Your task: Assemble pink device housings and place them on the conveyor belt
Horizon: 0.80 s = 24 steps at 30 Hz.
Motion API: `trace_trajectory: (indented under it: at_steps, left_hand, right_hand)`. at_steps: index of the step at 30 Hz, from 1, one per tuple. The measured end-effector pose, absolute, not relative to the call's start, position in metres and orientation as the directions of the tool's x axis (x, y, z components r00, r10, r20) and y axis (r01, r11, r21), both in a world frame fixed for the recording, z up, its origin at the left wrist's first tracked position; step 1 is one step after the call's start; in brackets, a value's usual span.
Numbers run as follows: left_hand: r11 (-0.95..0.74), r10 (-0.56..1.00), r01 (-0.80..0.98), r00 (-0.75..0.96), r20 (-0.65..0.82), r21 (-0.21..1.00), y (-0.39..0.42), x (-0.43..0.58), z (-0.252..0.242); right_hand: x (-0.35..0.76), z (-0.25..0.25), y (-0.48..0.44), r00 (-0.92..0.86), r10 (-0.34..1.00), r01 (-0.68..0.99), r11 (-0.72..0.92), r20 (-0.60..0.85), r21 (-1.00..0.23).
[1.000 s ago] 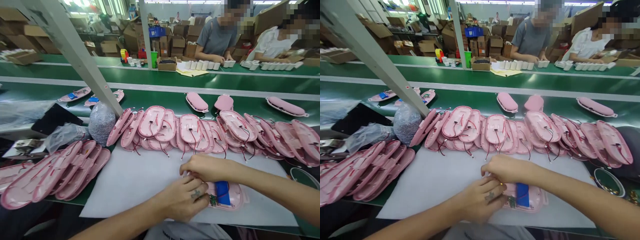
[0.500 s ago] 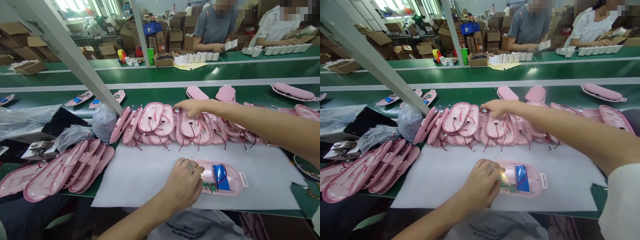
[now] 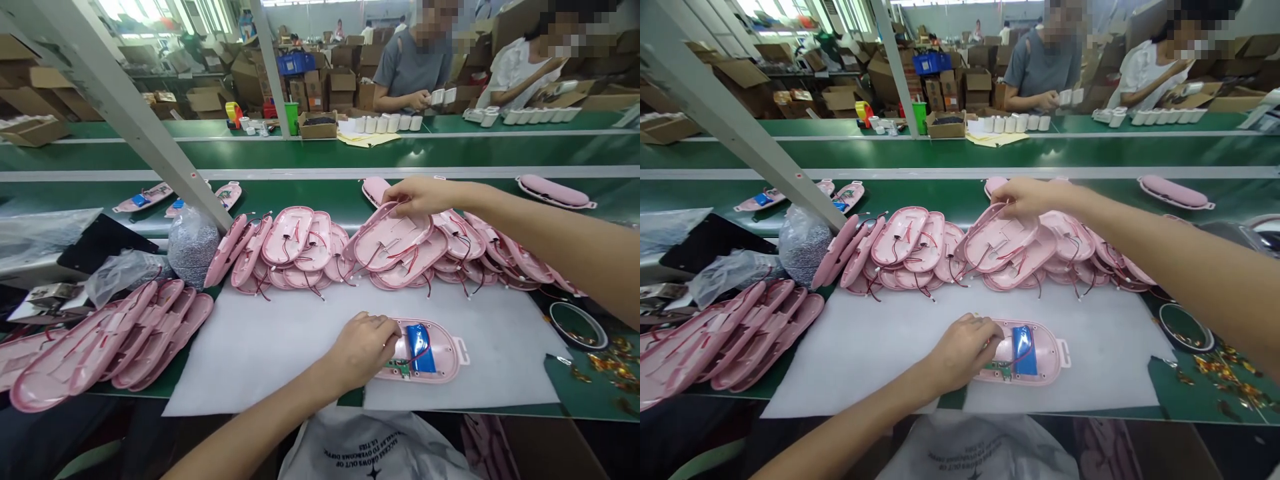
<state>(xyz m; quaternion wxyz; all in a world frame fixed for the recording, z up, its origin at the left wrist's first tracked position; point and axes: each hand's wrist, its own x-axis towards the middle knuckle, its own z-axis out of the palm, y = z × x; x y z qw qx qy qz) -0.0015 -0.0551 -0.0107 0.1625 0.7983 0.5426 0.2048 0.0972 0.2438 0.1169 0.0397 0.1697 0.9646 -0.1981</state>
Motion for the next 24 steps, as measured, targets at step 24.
trace_trajectory:
  at_steps: [24]
  left_hand:
    - [-0.338,0.941,0.732,0.243,0.236,0.591,-0.065,-0.003,-0.02]
  right_hand:
    - [0.016,0.104,0.254,-0.883,0.364,0.444,0.854,-0.298,-0.271]
